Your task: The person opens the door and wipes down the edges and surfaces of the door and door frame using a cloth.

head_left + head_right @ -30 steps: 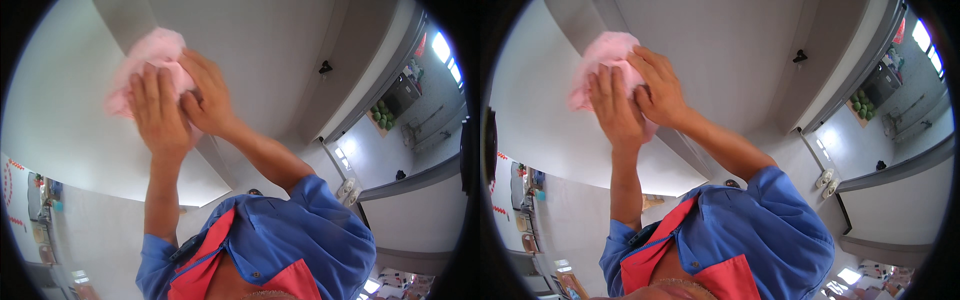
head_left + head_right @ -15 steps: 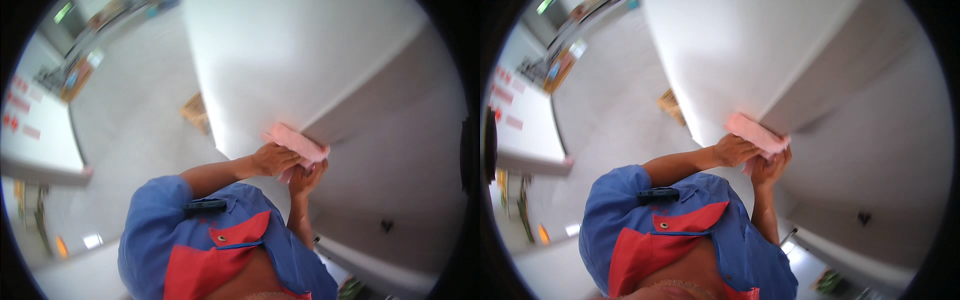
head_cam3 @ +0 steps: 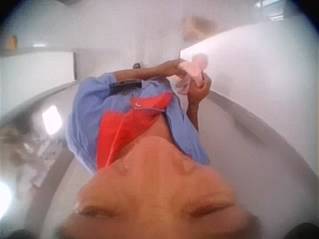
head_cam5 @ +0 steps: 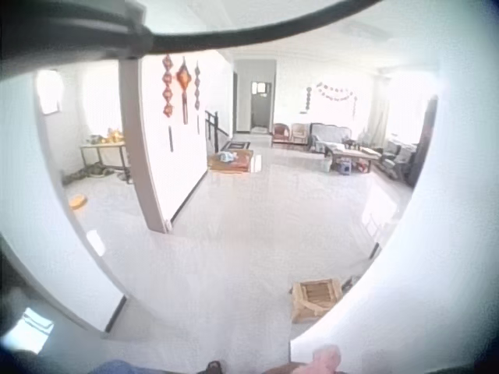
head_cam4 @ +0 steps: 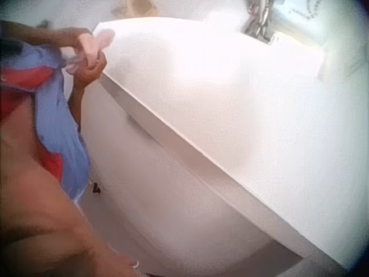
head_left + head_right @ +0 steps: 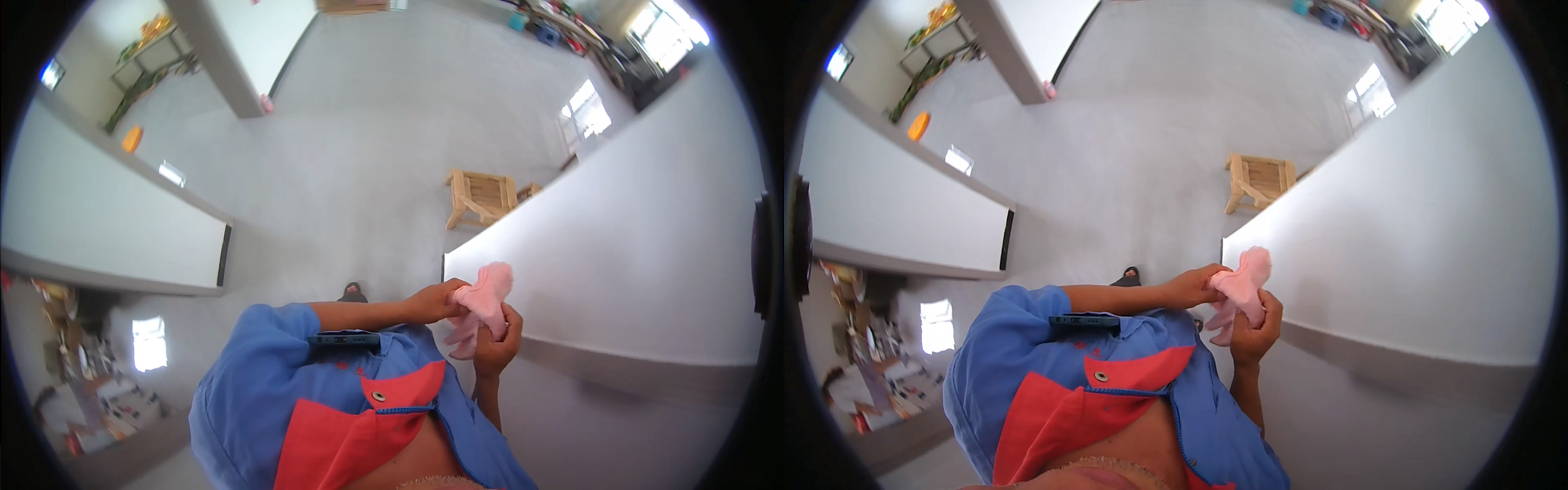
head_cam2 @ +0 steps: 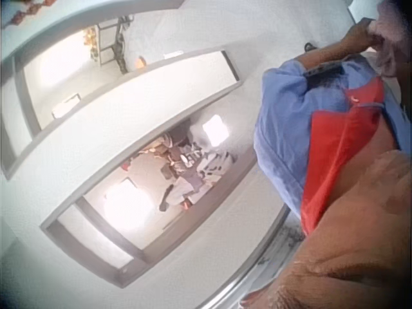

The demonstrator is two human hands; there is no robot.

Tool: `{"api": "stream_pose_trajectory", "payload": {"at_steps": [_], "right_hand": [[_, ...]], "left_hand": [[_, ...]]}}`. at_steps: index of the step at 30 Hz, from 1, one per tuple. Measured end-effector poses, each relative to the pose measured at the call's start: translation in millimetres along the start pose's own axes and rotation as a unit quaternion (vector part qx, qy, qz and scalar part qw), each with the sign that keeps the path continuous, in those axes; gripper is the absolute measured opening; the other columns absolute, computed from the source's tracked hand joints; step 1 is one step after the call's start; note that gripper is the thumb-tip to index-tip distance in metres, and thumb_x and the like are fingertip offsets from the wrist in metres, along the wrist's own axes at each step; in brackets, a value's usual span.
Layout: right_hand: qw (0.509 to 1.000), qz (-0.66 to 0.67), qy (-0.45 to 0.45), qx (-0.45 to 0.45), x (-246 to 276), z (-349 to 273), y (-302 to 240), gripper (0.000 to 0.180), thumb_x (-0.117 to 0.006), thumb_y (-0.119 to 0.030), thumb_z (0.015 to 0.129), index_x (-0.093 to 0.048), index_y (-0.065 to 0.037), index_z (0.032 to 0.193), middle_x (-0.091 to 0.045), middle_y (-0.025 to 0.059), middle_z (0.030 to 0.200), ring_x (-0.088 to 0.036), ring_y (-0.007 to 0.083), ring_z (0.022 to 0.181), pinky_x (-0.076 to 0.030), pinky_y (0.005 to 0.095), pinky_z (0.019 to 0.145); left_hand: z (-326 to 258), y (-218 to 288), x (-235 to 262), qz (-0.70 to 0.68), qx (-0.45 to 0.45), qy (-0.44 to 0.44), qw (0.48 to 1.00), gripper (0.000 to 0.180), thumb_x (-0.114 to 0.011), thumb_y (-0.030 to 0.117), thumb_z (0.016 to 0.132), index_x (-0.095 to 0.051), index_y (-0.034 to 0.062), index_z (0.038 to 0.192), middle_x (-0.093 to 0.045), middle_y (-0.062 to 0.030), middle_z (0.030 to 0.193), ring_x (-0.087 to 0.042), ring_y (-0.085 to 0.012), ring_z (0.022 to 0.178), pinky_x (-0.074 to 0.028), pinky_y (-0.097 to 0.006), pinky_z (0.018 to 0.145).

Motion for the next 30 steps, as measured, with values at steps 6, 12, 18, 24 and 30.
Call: {"api": "stream_pose_trajectory", "payload": {"at_steps": [6,12,18,24,30], "right_hand": [[0.997,0.029,-0.066,-0.001,-84.5,21.8,-35.3,0.044,-0.064,0.005,0.081,-0.06,0.002,0.125,-0.064,0.0141,0.119,-0.062,0.0258,0.11,-0.048,0.0357,0.1],[0.947,0.175,-0.267,-0.037,-196.1,1.1,-92.6,0.061,-0.066,-0.017,0.092,-0.043,0.002,0.146,-0.055,0.0137,0.138,-0.054,0.0237,0.127,-0.041,0.0382,0.11],[0.84,0.311,-0.391,-0.212,-291.0,2.8,-135.1,0.041,-0.052,-0.02,0.106,-0.047,-0.001,0.142,-0.059,0.009,0.13,-0.058,0.0179,0.118,-0.048,0.0331,0.1],[0.825,0.224,-0.471,-0.22,-346.3,-19.3,-153.4,0.033,-0.057,-0.021,0.108,-0.051,0.0,0.132,-0.067,0.0095,0.112,-0.062,0.013,0.102,-0.052,0.0291,0.089],[0.886,0.149,-0.393,-0.198,-298.7,-22.4,-139.4,0.034,-0.07,-0.024,0.1,-0.056,0.001,0.117,-0.068,0.01,0.105,-0.065,0.0131,0.091,-0.054,0.0303,0.079]], "left_hand": [[-45.4,16.2,78.1,-0.106,-0.166,0.089,0.977,0.085,-0.072,0.012,0.093,-0.023,0.0082,0.162,-0.059,-0.0146,0.138,-0.058,-0.0193,0.124,-0.049,-0.034,0.105],[-129.5,45.5,181.1,-0.072,-0.177,0.176,0.966,0.049,-0.059,0.007,0.093,-0.059,0.0072,0.142,-0.066,-0.0123,0.134,-0.06,-0.0209,0.126,-0.046,-0.036,0.108],[-209.6,25.1,239.4,-0.088,-0.244,0.376,0.89,0.04,-0.061,0.009,0.097,-0.061,0.0066,0.137,-0.065,-0.0128,0.135,-0.061,-0.0229,0.126,-0.047,-0.036,0.107],[-247.5,-2.1,260.9,-0.106,-0.268,0.439,0.851,0.038,-0.06,0.009,0.1,-0.06,0.0025,0.137,-0.063,-0.0108,0.139,-0.061,-0.0208,0.125,-0.049,-0.034,0.105],[-224.4,4.0,245.1,-0.095,-0.163,0.399,0.897,0.035,-0.057,0.004,0.096,-0.065,0.0018,0.13,-0.071,-0.0111,0.123,-0.066,-0.0193,0.114,-0.051,-0.033,0.099]]}}
Point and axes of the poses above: each hand's wrist, its own z-axis towards the middle knuckle, its own x-axis out of the back of the hand, y = z × x, the point moved 4 cm from there along z, towards the middle knuckle
